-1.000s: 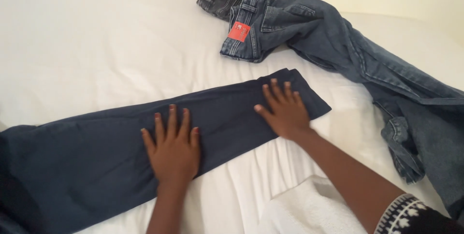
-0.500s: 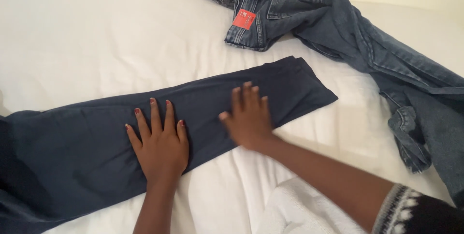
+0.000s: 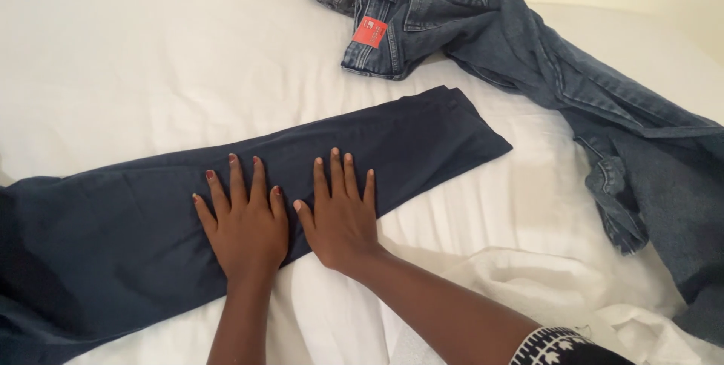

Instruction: The person folds a pair of dark blue trousers on a white bed. They align the legs, fold the garment in half lengthwise, smooth the fabric, and then fold it into a compact rectangle.

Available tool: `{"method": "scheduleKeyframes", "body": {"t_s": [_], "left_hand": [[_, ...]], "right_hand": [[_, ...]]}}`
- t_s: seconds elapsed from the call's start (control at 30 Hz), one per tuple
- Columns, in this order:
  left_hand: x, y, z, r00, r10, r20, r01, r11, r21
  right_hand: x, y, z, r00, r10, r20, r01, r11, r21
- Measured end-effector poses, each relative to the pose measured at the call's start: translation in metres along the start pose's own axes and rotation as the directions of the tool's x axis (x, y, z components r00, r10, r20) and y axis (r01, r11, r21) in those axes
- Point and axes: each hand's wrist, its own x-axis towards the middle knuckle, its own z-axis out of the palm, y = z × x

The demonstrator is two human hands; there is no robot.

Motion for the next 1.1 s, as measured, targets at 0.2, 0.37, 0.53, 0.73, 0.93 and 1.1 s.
{"method": "scheduleKeyframes", "body": {"t_s": [0.2,0.37,0.53,0.73,0.93,1.1], "left_hand": [[-0.001,0.001,-0.003,1.0,-0.006,0.015,0.006,1.0,0.0],[-0.002,0.001,-0.003,1.0,0.006,-0.006,-0.006,1.0,0.006],[-0.003,-0.005,0.002,1.0,0.019,-0.016,-0.019,0.999,-0.037],[-0.013,-0.026,-0.014,0.993,0.115,0.02,-0.112,0.988,-0.107],[-0.025,-0.045,-0.024,0.992,0.125,0.01,-0.125,0.99,0.06],[-0.03,-0.063,-0.04,0.986,0.121,0.116,-0.129,0.99,0.063]], "right_hand": [[-0.005,-0.001,0.006,0.993,-0.03,-0.112,0.028,0.999,-0.022],[-0.012,-0.024,0.001,0.988,0.079,-0.13,-0.081,0.997,-0.012],[-0.03,-0.042,0.018,0.954,0.159,-0.253,-0.147,0.987,0.066],[-0.037,-0.049,0.007,0.945,0.069,-0.32,-0.043,0.995,0.09],[-0.017,-0.056,0.018,0.97,0.004,-0.242,-0.009,1.0,-0.02],[-0.016,-0.053,0.027,0.94,-0.234,-0.247,0.252,0.967,0.045]]}}
